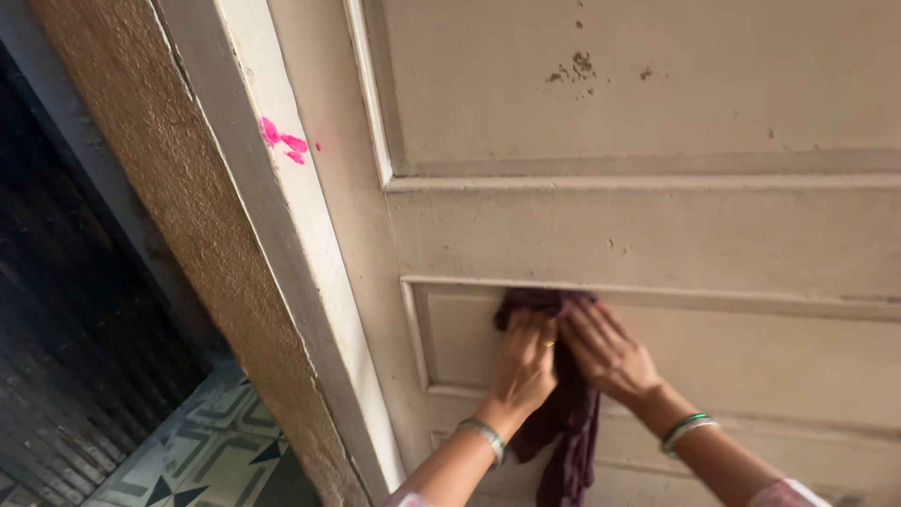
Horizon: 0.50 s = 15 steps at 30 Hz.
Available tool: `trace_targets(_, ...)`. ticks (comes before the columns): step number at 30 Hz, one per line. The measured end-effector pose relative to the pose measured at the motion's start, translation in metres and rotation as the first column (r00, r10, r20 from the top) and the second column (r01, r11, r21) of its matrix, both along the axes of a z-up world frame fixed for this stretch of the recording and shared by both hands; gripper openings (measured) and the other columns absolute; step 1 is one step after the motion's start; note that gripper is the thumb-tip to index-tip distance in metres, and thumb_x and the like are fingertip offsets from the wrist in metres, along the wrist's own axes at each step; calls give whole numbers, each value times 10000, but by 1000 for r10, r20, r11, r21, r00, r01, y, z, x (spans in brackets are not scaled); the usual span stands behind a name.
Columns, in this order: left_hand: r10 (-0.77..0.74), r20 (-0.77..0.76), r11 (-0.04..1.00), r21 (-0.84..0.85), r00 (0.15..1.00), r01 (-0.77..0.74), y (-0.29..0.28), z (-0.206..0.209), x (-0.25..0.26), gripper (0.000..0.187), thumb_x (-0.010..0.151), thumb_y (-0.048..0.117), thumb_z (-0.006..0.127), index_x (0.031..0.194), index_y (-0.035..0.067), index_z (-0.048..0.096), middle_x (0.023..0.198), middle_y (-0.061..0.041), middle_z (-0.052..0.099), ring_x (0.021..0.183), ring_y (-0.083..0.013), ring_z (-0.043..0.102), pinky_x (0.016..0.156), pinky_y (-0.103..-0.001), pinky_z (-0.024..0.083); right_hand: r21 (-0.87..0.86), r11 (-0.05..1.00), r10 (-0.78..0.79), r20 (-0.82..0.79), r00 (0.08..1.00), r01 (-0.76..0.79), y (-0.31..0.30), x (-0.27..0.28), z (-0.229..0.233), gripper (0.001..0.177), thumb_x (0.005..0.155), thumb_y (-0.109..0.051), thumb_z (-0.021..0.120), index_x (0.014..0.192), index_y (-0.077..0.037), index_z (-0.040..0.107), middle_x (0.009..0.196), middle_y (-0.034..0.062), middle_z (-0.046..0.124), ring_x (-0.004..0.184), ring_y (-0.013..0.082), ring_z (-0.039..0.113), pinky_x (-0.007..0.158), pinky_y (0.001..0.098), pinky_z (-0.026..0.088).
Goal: The person wipes a white paneled door with a dark cloth, then dips a steel wool pad into a small bowl of water and scrubs the door surface. The person continues to scrub the door with the steel wool pad.
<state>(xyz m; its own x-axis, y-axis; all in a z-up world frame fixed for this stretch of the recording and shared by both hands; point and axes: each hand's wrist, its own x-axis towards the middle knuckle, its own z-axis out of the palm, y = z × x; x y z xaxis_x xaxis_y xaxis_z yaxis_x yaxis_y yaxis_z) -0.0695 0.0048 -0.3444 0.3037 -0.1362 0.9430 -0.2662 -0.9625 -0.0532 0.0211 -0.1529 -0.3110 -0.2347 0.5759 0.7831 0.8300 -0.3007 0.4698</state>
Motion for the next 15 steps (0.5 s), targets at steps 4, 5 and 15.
trace_targets(4, -33, -37, 995, 95, 999, 36, -37, 35, 13, 482, 900, 51, 517, 1343, -138, 547, 1329, -341, 596, 1271, -487, 557, 1229, -575, 337, 128, 990, -31, -178, 983, 55, -27, -20, 0, 603, 722, -20, 625, 1302, 127, 552, 1331, 293, 573, 1272, 414, 566, 1129, 570, 420)
trace_targets(5, -45, -41, 993, 110, 998, 50, -44, 48, 15, 481, 938, 99, 513, 1356, -137, 548, 1344, -337, 593, 1279, -485, 551, 1225, -581, 320, 178, 983, -6, -210, 978, 44, -30, -24, 7, 628, 732, -21, 628, 1326, 152, 520, 1326, 308, 553, 1266, 413, 555, 1143, 591, 408)
trace_targets(15, 184, 205, 947, 225, 961, -229, -68, 243, 64, 549, 957, 221, 482, 1423, -64, 537, 1487, -276, 523, 1448, -418, 412, 1264, -587, 191, 462, 861, -165, -142, 976, 213, -33, -16, 177, 630, 860, -25, 490, 1464, 144, 439, 1549, 352, 397, 1472, 460, 383, 1194, 602, 266)
